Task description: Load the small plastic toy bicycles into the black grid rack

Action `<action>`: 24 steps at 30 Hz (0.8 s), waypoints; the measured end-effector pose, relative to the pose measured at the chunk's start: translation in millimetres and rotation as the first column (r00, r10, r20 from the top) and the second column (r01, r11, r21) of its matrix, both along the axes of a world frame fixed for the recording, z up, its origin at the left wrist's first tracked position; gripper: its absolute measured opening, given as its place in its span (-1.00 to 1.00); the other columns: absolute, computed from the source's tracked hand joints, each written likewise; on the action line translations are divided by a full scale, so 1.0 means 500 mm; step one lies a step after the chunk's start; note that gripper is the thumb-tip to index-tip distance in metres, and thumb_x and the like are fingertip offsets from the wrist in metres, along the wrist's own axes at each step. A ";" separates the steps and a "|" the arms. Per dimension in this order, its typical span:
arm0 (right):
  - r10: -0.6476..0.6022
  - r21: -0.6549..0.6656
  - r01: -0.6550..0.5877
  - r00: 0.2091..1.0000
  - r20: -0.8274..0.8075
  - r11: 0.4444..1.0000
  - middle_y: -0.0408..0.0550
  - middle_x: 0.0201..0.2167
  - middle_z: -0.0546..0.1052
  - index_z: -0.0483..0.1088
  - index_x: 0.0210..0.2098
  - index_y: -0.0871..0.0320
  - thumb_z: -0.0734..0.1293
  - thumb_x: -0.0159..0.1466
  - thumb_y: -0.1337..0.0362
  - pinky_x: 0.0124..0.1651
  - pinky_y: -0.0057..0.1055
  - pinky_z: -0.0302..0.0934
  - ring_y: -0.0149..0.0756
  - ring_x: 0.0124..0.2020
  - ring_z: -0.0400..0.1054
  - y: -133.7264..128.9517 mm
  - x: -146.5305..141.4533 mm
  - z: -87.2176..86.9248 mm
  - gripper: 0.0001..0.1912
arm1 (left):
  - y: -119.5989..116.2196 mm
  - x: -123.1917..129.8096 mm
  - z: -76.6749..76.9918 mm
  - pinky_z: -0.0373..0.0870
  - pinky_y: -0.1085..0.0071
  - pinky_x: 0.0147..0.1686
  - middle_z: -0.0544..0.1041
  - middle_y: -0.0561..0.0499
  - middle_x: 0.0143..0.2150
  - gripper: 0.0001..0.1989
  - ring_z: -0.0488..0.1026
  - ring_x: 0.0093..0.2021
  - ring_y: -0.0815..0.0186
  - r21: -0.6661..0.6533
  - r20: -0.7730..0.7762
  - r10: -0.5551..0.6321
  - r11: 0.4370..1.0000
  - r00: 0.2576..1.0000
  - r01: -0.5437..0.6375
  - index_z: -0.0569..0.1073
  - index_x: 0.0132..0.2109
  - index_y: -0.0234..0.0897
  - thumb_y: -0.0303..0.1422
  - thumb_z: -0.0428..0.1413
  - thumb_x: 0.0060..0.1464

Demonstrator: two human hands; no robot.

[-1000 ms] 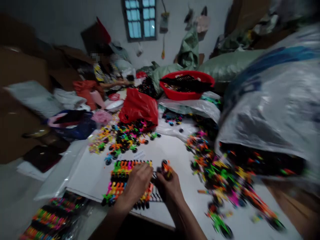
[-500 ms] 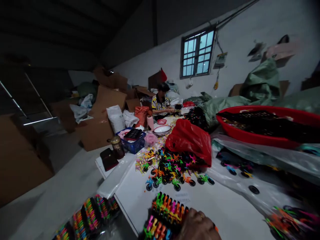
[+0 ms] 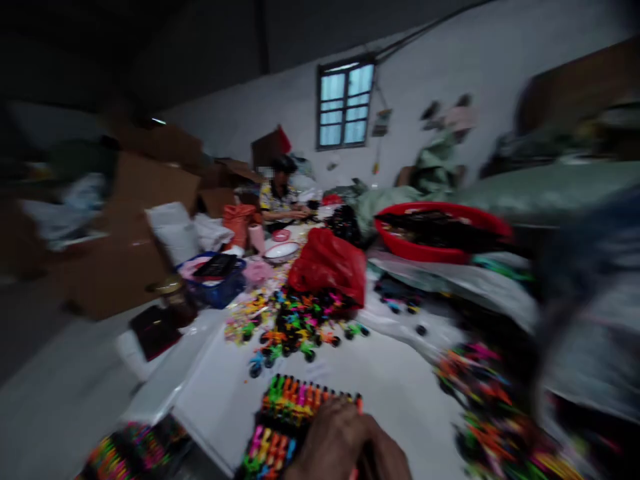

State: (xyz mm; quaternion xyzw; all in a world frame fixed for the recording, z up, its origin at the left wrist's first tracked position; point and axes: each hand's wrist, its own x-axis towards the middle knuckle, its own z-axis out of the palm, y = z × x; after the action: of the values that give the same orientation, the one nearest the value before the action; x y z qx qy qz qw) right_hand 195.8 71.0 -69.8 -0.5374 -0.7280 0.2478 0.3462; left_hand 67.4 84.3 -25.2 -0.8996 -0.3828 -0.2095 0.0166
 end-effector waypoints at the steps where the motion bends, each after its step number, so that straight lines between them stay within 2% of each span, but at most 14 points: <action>1: 0.017 -0.014 -0.017 1.000 -0.011 1.000 -0.09 -0.41 0.52 0.37 -0.34 0.01 0.10 0.18 0.18 -0.31 -0.40 0.29 -0.26 -0.39 0.41 -0.010 0.006 0.007 -0.77 | -0.010 -0.005 0.013 0.30 0.36 -0.35 0.47 0.03 -0.44 -0.94 0.40 -0.37 0.29 -0.010 0.053 0.007 1.000 0.999 -0.007 0.40 -0.40 -0.25 -0.48 0.11 0.00; 3: 0.058 0.017 -0.058 0.998 -0.007 0.998 -0.05 -0.37 0.52 0.34 -0.29 0.09 0.05 0.25 0.17 -0.27 -0.42 0.26 -0.29 -0.37 0.40 -0.018 0.010 0.014 -0.72 | -0.018 -0.015 0.036 0.32 0.36 -0.33 0.47 0.03 -0.40 -0.82 0.41 -0.33 0.28 -0.059 0.166 0.044 0.998 0.985 -0.035 0.42 -0.33 -0.24 -0.57 -0.01 0.06; 6: -0.006 0.102 0.004 1.000 0.020 0.995 -0.04 -0.39 0.48 0.30 -0.30 0.12 0.03 0.29 0.14 -0.31 -0.44 0.22 -0.30 -0.41 0.36 -0.018 0.005 0.007 -0.70 | -0.019 -0.025 0.054 0.36 0.37 -0.32 0.47 0.02 -0.38 -0.75 0.42 -0.34 0.28 -0.087 0.181 -0.047 0.994 0.982 0.064 0.42 -0.28 -0.22 -0.55 -0.12 0.14; 9: -0.039 0.089 0.040 0.999 -0.019 0.995 -0.08 -0.43 0.46 0.29 -0.33 0.12 0.04 0.29 0.19 -0.33 -0.47 0.20 -0.33 -0.42 0.33 -0.025 -0.006 -0.001 -0.74 | -0.022 -0.031 0.059 0.39 0.36 -0.30 0.49 0.02 -0.35 -0.75 0.44 -0.32 0.28 -0.040 0.151 -0.104 0.993 0.983 0.111 0.42 -0.17 -0.20 -0.51 -0.12 0.17; 12: -0.015 0.082 0.016 1.000 -0.021 0.996 -0.09 -0.38 0.47 0.29 -0.29 0.11 0.06 0.28 0.27 -0.29 -0.49 0.19 -0.34 -0.38 0.34 -0.034 -0.010 -0.002 -0.79 | -0.022 -0.038 0.055 0.41 0.39 -0.31 0.50 0.02 -0.34 -0.73 0.45 -0.32 0.29 0.000 0.137 -0.106 0.994 0.985 0.107 0.41 -0.08 -0.17 -0.47 -0.13 0.19; 17: -0.029 0.096 0.014 0.988 0.153 0.995 -0.08 -0.35 0.45 0.27 -0.25 0.11 0.09 0.28 0.29 -0.25 -0.44 0.19 -0.31 -0.34 0.34 -0.031 -0.002 0.000 -0.84 | -0.012 -0.046 0.039 0.45 0.39 -0.28 0.53 -0.01 -0.30 -0.70 0.48 -0.30 0.28 0.099 0.112 -0.143 0.986 0.983 0.132 0.41 -0.08 -0.22 -0.46 -0.17 0.20; 21: -0.015 0.050 0.003 0.970 0.243 0.999 -0.04 -0.31 0.46 0.30 -0.21 0.15 0.13 0.25 0.27 -0.24 -0.39 0.20 -0.25 -0.29 0.35 -0.028 -0.006 0.003 -0.82 | -0.007 -0.053 0.026 0.46 0.42 -0.24 0.55 -0.04 -0.24 -0.71 0.49 -0.24 0.28 0.108 0.048 -0.128 0.987 0.991 0.122 0.40 -0.06 -0.26 -0.48 -0.14 0.17; 22: -0.004 0.036 -0.005 0.972 0.237 0.999 -0.04 -0.30 0.47 0.31 -0.21 0.16 0.14 0.25 0.26 -0.24 -0.39 0.20 -0.25 -0.29 0.35 -0.026 -0.003 0.008 -0.81 | -0.006 -0.056 0.023 0.46 0.41 -0.23 0.55 -0.05 -0.22 -0.70 0.50 -0.22 0.28 0.133 0.028 -0.128 0.983 0.991 0.123 0.40 -0.05 -0.27 -0.49 -0.14 0.16; 24: 0.101 -0.019 -0.099 0.976 0.192 0.995 -0.08 -0.32 0.49 0.35 -0.23 0.16 0.16 0.25 0.26 -0.29 -0.47 0.21 -0.31 -0.34 0.36 -0.014 0.020 0.030 -0.81 | -0.006 -0.064 0.017 0.46 0.38 -0.21 0.56 -0.07 -0.18 -0.66 0.51 -0.19 0.24 0.227 -0.015 -0.145 0.963 0.989 0.145 0.40 -0.04 -0.29 -0.53 -0.15 0.11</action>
State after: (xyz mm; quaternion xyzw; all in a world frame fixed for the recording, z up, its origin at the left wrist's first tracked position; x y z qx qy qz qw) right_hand 205.9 63.8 -54.6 -0.5231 -0.7830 0.2152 0.2586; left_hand 35.5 81.1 -16.9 -0.9172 -0.2896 -0.2531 0.1037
